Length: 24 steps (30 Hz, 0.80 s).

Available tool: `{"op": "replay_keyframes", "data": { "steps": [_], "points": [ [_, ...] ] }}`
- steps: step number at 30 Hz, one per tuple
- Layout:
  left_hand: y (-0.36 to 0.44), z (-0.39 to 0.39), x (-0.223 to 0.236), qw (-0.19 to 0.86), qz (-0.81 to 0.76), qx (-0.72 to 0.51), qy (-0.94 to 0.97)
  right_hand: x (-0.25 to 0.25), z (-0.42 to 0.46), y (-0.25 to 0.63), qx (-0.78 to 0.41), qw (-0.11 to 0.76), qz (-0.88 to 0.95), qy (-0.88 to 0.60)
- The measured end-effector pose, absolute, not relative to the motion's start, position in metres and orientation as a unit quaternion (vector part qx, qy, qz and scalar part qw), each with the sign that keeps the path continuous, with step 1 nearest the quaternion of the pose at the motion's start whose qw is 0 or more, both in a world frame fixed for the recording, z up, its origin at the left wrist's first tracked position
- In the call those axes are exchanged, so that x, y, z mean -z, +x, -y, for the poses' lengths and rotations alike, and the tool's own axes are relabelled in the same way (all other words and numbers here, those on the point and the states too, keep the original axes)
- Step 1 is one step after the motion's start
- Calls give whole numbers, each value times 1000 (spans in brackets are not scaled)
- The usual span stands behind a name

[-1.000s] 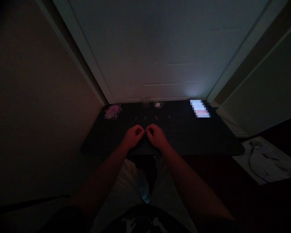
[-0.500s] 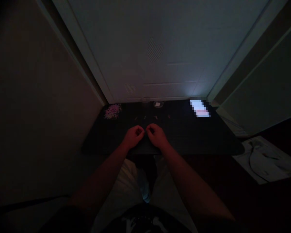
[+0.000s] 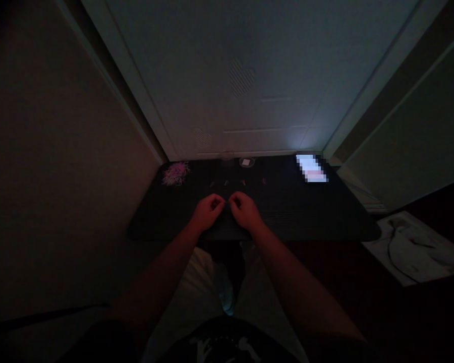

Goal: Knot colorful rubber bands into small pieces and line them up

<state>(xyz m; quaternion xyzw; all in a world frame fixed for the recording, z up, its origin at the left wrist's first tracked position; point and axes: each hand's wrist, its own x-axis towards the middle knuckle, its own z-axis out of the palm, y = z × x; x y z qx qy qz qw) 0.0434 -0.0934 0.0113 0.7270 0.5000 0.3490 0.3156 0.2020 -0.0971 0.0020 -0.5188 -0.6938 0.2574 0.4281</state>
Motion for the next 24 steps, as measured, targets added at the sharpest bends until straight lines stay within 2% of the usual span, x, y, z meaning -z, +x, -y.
{"op": "replay_keyframes", "data": {
  "steps": [24],
  "points": [
    [44, 93, -9, 320, -499, -363, 719, -6, 100, 202, -240, 443, 717, -481]
  ]
}}
